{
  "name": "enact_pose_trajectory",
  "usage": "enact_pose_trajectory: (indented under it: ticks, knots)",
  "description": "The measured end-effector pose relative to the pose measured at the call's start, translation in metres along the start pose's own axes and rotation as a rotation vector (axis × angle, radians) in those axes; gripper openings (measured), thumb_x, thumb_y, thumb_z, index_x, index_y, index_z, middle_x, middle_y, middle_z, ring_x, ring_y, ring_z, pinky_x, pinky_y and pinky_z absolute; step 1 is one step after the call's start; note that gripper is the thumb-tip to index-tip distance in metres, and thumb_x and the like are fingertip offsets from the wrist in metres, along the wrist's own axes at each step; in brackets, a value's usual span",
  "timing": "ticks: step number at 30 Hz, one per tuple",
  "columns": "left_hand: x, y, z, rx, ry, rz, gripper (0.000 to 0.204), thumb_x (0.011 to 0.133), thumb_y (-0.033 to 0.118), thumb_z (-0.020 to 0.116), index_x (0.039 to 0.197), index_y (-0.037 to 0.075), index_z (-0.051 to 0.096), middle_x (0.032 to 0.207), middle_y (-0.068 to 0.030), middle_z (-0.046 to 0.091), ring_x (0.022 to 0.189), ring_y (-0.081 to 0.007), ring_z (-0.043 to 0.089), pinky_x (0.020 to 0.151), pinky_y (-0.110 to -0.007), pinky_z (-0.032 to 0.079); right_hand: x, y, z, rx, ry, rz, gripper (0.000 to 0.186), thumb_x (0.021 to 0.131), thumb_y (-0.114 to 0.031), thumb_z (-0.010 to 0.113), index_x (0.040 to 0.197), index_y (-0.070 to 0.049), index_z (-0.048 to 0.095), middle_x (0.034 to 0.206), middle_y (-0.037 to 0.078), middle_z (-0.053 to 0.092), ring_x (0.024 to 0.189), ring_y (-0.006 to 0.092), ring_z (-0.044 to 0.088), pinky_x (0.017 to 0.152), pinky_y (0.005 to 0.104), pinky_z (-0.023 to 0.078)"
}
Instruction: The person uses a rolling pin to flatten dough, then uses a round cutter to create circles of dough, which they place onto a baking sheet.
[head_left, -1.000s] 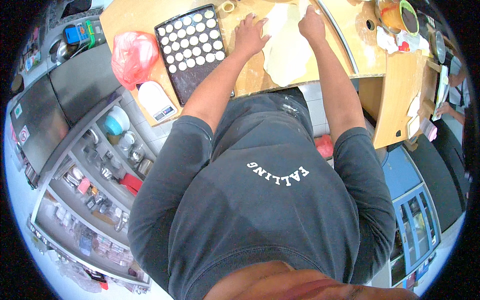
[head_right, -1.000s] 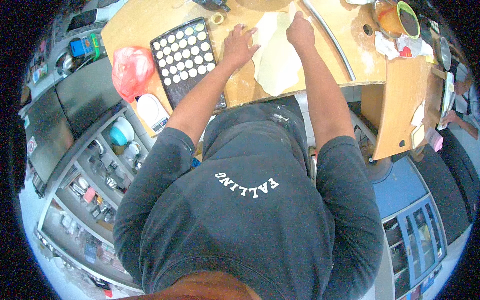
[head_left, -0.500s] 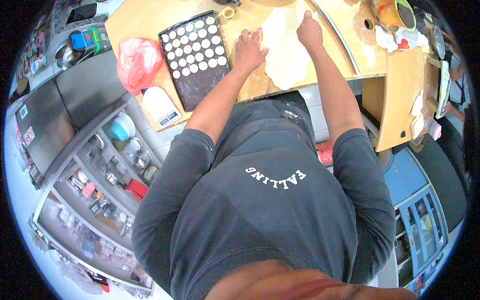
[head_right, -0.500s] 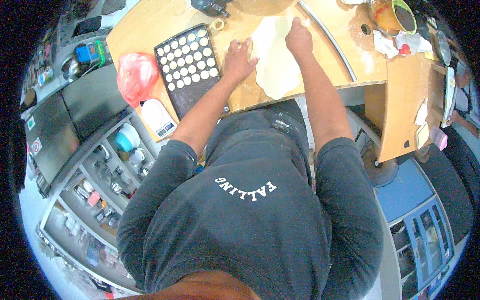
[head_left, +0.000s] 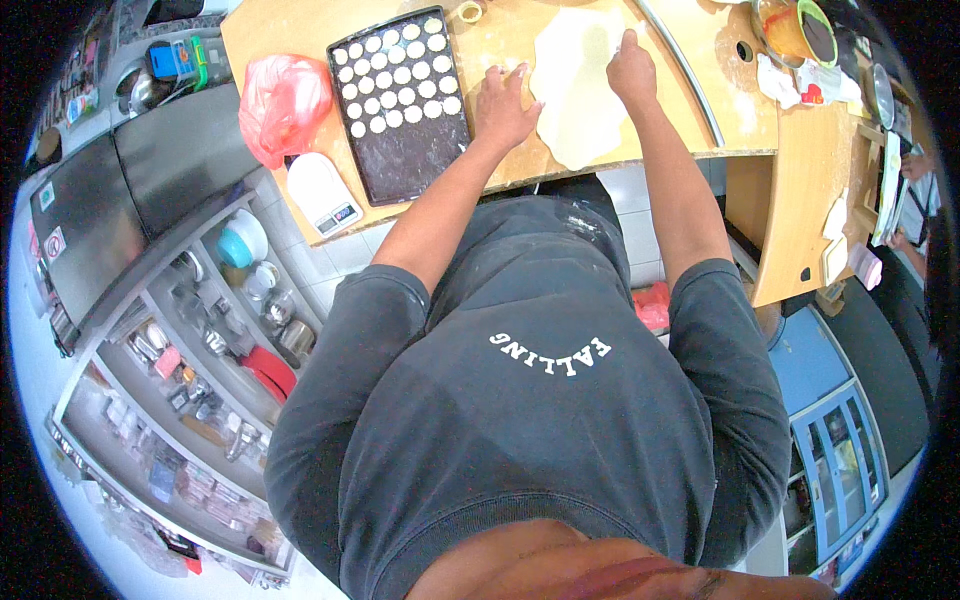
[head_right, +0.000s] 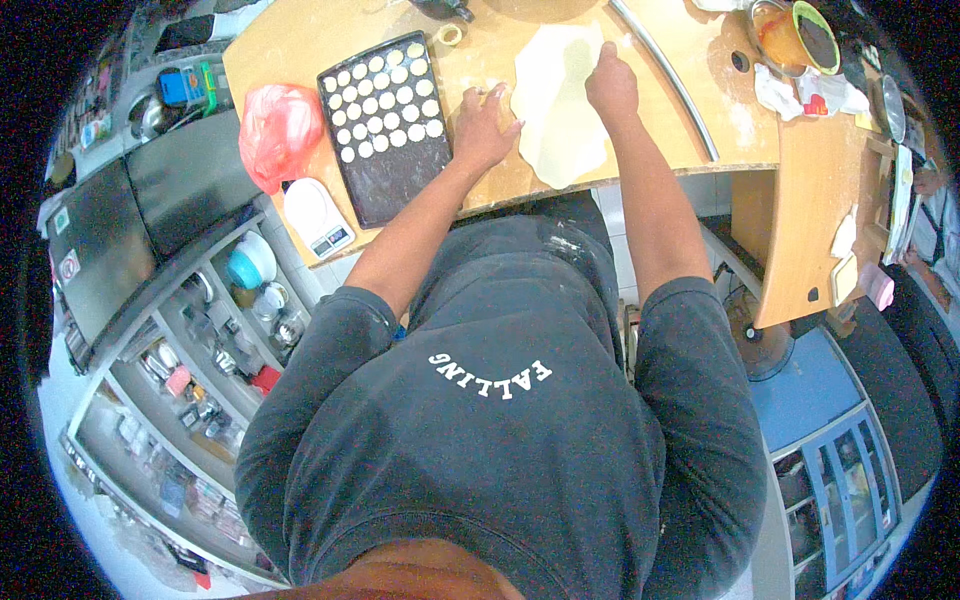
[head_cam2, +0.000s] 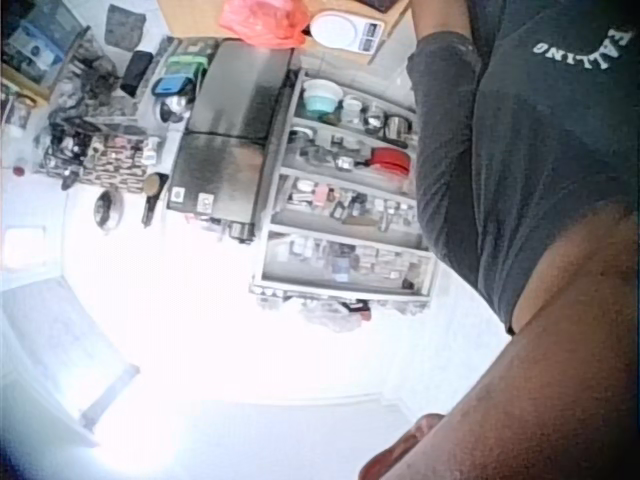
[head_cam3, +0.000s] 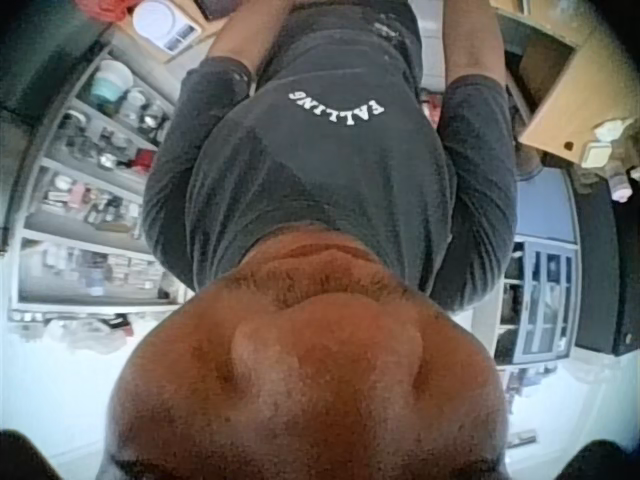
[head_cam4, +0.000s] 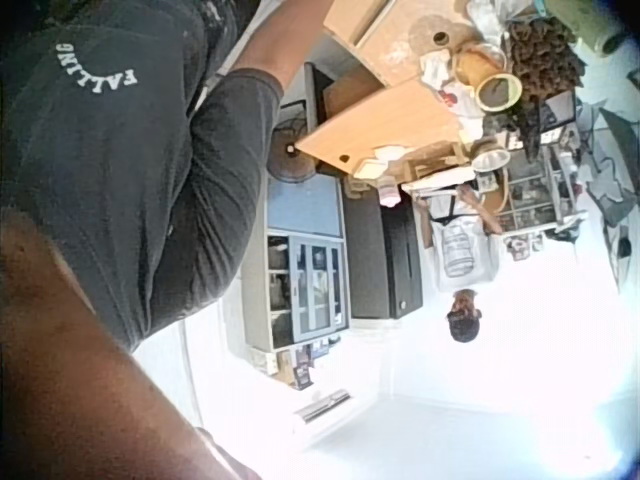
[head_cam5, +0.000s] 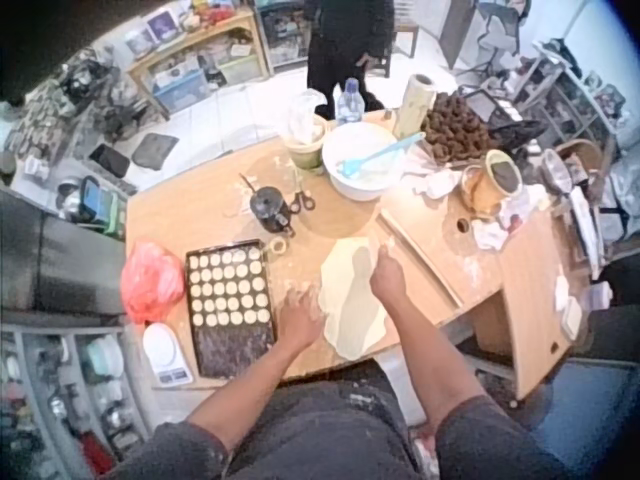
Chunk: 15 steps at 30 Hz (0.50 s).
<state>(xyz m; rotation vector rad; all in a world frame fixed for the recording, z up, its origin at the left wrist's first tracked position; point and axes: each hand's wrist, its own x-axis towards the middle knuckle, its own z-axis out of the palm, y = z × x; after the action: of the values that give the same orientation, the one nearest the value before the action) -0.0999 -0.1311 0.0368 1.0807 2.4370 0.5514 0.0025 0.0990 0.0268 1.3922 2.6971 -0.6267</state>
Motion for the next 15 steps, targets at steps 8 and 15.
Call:
enact_pose_trajectory:
  ticks: [8, 15]
  knots:
    - [-0.018, -0.007, 0.005, -0.036, -0.003, 0.012, 0.072, 0.085, 0.036, 0.079, 0.146, 0.01, 0.051, 0.141, -0.0281, 0.043, 0.132, -0.0439, 0.048, 0.111, -0.051, 0.042, -0.022, 0.005, 0.003, 0.02, 0.01, 0.014, 0.024, 0.09, -0.003, 0.055, 0.113, 0.001, 0.049, 0.091, 0.033, 0.069, 0.091, 0.0493, 0.07, 0.08, 0.0565, 0.056]
    - [-0.034, -0.018, 0.012, -0.052, 0.107, 0.115, 0.067, 0.088, 0.036, 0.077, 0.144, 0.008, 0.052, 0.137, -0.0262, 0.042, 0.128, -0.0427, 0.048, 0.109, -0.049, 0.043, -0.035, 0.014, 0.012, 0.042, 0.069, -0.023, 0.026, 0.091, -0.005, 0.056, 0.115, 0.001, 0.049, 0.088, 0.032, 0.069, 0.088, 0.0503, 0.07, 0.078, 0.0572, 0.057]
